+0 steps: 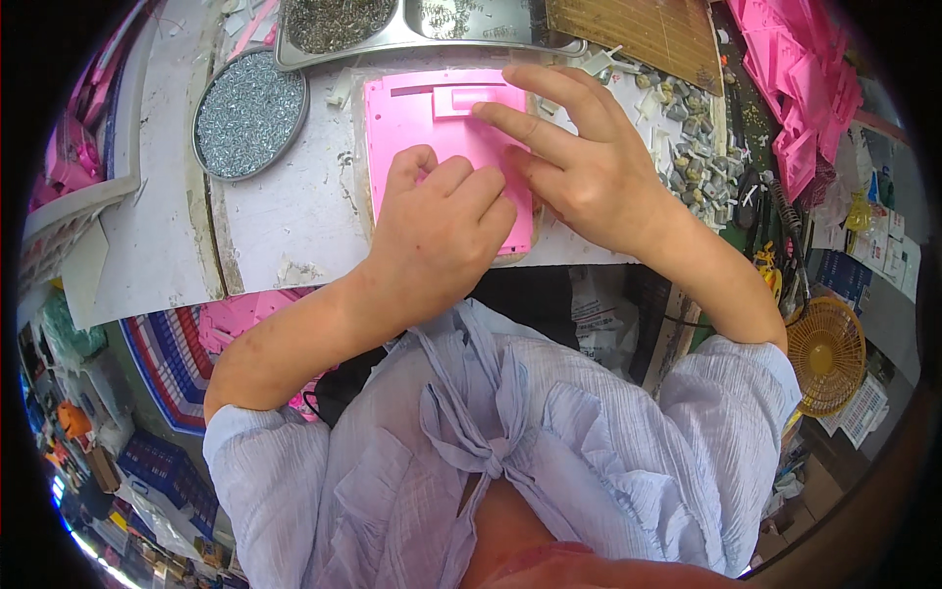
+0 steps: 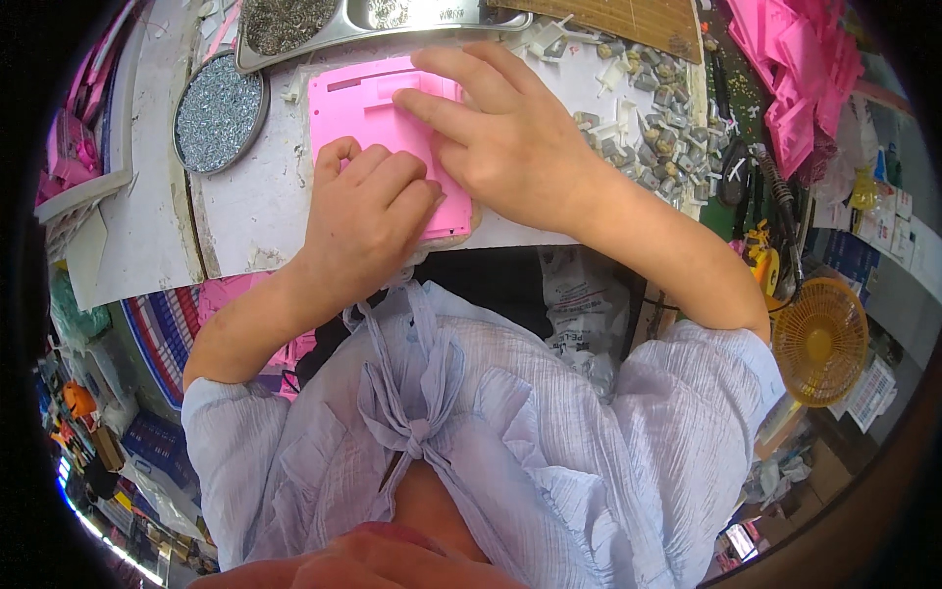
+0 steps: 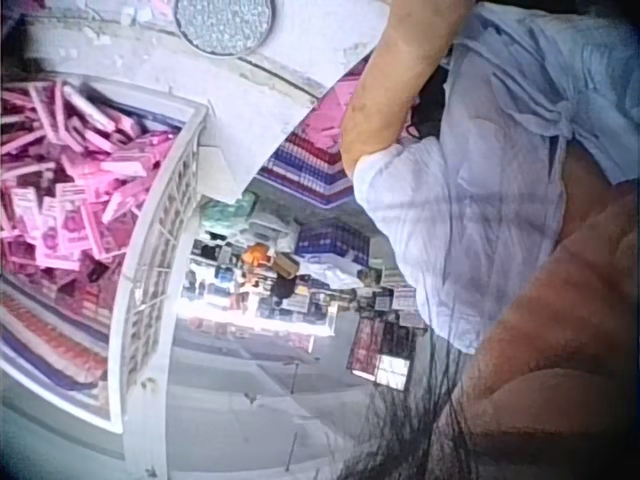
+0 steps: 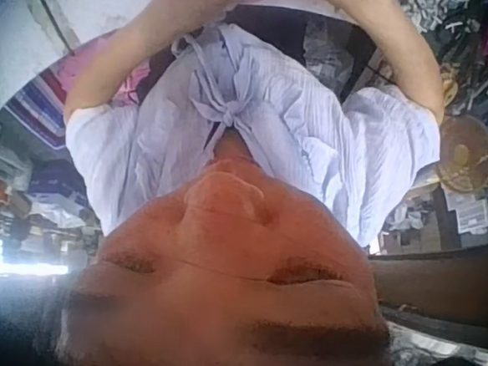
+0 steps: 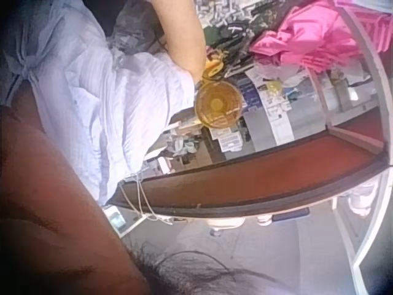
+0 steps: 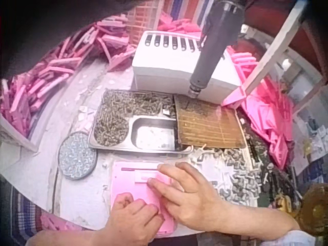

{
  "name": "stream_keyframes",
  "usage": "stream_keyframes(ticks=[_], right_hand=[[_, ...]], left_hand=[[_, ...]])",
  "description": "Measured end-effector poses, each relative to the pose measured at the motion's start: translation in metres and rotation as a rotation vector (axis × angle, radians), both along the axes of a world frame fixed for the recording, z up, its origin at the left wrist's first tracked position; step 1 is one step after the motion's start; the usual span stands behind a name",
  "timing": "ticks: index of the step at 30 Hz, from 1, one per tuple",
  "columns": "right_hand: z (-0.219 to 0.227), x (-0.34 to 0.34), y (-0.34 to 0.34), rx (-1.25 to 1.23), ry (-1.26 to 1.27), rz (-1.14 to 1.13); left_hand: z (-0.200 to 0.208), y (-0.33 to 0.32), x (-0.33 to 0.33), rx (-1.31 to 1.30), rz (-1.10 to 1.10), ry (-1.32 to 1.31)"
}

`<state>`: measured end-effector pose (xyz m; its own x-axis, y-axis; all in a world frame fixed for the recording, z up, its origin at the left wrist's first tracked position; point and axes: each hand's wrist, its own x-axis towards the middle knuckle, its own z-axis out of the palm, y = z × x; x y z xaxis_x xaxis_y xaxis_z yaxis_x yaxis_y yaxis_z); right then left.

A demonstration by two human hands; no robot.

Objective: Assembling a pink toy piano by soldering components and fastening screws.

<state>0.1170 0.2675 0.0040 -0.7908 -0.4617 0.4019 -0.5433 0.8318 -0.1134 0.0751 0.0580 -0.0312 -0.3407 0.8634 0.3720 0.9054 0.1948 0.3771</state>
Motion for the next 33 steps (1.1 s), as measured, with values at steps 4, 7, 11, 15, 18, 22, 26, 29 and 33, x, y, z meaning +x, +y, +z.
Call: stream_keyframes(ticks=[4, 7, 11, 15, 18, 22, 26, 29, 33], right_hand=[[0.001, 0.0, 0.016, -0.034, -0.115, 0.048], [0.022, -0.005, 0.035, -0.026, -0.025, -0.085], [0.03, -0.052, 0.066, -0.7, 0.358, -0.381], [0.046, -0.049, 0.058, -0.924, 0.112, -0.222], [0.016, -0.016, 0.027, -0.603, -0.245, -0.191], [-0.017, 0.006, 0.008, -0.631, -0.414, -0.221], [-0.027, 0.012, 0.002, -0.673, -0.45, -0.304], [-0.031, 0.016, 0.001, -0.694, -0.445, -0.326], [-0.041, 0.017, 0.0, -0.704, -0.381, -0.351]], left_hand=[[0.012, -0.023, -0.02, 0.034, 0.13, -0.096], [0.007, -0.07, -0.084, 0.084, 0.569, -0.149], [-0.006, -0.106, -0.124, -0.288, 0.77, 0.086], [-0.012, -0.111, -0.125, -0.303, 0.768, 0.052], [-0.023, -0.118, -0.123, -0.187, 0.792, -0.006], [-0.028, -0.118, -0.126, -0.169, 0.757, -0.062], [-0.03, -0.122, -0.126, -0.178, 0.747, -0.076], [-0.032, -0.123, -0.126, -0.156, 0.764, -0.077], [-0.031, -0.12, -0.125, -0.123, 0.762, -0.067]])
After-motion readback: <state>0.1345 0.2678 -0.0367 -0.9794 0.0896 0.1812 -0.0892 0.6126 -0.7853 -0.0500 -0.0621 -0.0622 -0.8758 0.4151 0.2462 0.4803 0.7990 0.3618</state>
